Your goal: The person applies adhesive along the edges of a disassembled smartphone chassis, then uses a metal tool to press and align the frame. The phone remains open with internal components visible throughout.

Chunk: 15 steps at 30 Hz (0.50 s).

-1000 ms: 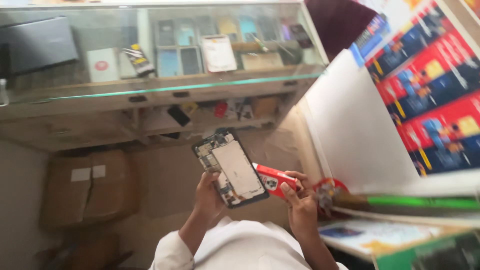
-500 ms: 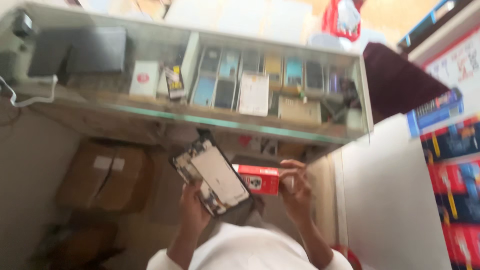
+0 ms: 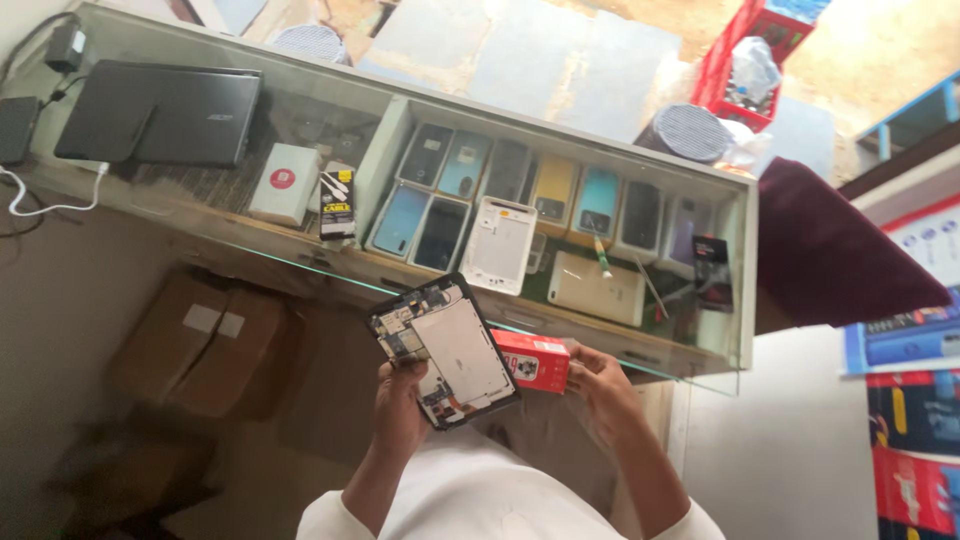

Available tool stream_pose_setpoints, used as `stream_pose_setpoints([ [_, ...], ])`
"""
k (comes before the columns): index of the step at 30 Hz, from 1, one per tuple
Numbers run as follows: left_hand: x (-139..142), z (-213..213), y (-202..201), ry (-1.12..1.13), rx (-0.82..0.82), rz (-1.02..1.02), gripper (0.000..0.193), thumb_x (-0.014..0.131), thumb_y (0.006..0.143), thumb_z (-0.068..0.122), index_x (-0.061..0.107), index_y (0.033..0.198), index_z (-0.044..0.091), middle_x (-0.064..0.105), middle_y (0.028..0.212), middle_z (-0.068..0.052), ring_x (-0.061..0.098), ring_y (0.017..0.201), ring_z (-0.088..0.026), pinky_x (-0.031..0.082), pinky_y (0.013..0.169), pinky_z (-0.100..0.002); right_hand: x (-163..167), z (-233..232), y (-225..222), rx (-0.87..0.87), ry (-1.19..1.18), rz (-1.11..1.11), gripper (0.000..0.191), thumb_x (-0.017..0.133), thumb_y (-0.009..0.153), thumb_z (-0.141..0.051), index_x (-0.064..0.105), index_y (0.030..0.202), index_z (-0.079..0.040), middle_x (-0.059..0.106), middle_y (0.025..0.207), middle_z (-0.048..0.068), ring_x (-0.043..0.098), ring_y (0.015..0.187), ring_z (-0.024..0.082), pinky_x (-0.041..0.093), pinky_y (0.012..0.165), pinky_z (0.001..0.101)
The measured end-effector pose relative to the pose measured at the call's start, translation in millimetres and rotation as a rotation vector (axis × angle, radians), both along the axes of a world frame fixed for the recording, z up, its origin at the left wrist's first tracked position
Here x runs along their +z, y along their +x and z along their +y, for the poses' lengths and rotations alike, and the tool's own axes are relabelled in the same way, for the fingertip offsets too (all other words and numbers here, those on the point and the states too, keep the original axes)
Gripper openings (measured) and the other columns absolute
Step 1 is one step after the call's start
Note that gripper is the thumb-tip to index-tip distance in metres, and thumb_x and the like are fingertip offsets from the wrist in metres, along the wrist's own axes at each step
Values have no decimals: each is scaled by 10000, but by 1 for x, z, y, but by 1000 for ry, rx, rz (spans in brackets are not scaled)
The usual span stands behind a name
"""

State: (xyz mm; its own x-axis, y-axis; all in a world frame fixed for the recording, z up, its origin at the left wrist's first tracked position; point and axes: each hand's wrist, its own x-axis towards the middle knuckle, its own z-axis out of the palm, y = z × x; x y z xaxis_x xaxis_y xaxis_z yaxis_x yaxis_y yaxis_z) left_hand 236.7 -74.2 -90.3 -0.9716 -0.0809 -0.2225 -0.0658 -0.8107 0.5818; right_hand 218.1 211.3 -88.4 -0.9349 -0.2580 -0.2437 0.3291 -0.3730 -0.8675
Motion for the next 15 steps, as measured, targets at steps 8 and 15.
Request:
stream_pose_setpoints([
  [8, 11, -6, -70, -49, -43, 2, 227, 611, 886, 55, 681, 1087, -24, 738, 1018, -122, 712, 910, -209, 576, 828, -381, -2, -26, -40, -167, 181, 0, 315, 765, 935, -256, 747, 1074, 27, 754, 898, 67, 662, 825, 119, 535, 809, 291],
  [15, 9, -33, -143, -172, -182, 169, 208, 628, 953, 54, 695, 1089, -88, 728, 1016, -156, 700, 904, -208, 573, 829, -372, 9, -67, -98, -222, -14, -196, 401, 790, 840, -265, 745, 1099, 37, 783, 1041, 98, 741, 971, 174, 573, 939, 329],
])
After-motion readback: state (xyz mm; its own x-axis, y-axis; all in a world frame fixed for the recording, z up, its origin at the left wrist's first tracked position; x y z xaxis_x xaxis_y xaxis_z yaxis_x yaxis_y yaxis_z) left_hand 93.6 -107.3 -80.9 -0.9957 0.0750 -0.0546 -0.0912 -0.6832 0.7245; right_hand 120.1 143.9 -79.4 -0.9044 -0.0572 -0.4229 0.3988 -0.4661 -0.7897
